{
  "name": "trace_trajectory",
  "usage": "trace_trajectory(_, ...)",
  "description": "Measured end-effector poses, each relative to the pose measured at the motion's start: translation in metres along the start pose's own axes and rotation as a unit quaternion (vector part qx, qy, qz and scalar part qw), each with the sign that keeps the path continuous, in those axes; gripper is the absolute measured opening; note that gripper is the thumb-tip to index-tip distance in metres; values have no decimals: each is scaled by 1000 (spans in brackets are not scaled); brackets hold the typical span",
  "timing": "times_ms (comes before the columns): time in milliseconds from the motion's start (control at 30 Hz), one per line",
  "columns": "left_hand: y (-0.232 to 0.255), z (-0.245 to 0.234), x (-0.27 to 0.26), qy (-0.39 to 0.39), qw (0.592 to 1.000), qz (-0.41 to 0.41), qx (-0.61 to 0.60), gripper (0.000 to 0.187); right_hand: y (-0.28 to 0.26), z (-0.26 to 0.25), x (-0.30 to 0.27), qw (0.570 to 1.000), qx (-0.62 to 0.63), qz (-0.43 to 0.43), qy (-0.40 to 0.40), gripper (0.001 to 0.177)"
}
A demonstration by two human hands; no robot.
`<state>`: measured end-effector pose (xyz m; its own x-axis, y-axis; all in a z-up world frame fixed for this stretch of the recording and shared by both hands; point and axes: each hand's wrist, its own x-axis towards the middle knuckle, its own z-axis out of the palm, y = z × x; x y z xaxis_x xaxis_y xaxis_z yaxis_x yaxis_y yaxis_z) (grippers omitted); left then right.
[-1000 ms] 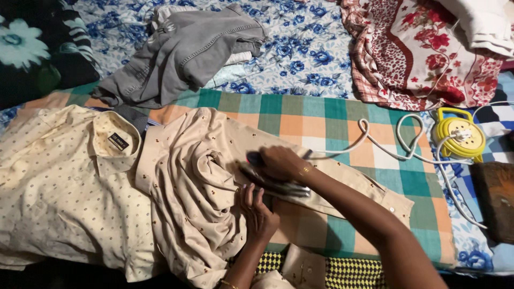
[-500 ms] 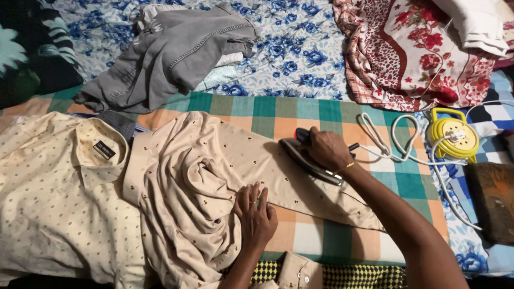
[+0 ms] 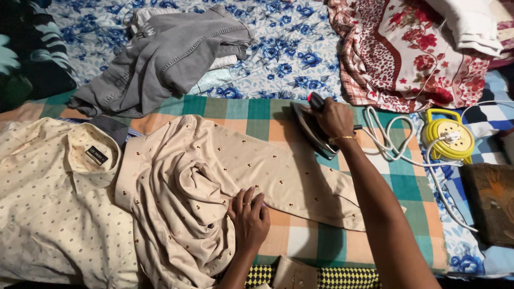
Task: The person irons a beige patterned shirt on a bed, smoothing the sleeves and body with an electric iron. They repeatedly adjust the fabric and iron different sections of the shirt.
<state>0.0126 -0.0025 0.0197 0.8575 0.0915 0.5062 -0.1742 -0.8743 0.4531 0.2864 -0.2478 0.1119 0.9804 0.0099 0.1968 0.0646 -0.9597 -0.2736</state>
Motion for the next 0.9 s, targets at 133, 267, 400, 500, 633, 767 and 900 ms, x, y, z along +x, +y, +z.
trace_trajectory(133, -1, 1, 1, 6, 1000, -1, -5, 26, 44, -3, -35, 972, 137, -30, 190, 41)
trace_trajectory(267, -2, -1, -2, 11, 1000, 4, -9, 26, 108, 15, -95, 835, 500, 40, 224, 17)
trace_trajectory(400, -2, 2, -3, 21, 1000, 15, 0, 29, 162, 36, -141, 828, 506, 70, 230, 18)
trace_trajectory(500, -2, 2, -4, 18, 1000, 18, -1, 30, 182, 42, -159, 805, 545, 88, 218, 16)
trace_trajectory(633, -2, 3, -4, 7, 1000, 15, -9, 33, 188, 37, -165, 835, 519, 78, 166, 25)
trace_trajectory(767, -8, 3, -5, 4, 999, 10, -33, 34, 197, 27, -192, 922, 352, 66, 145, 58)
trace_trajectory(900, -14, 6, 0, 21, 999, -7, -39, 36, 217, 19, -246, 988, 19, 100, 117, 90)
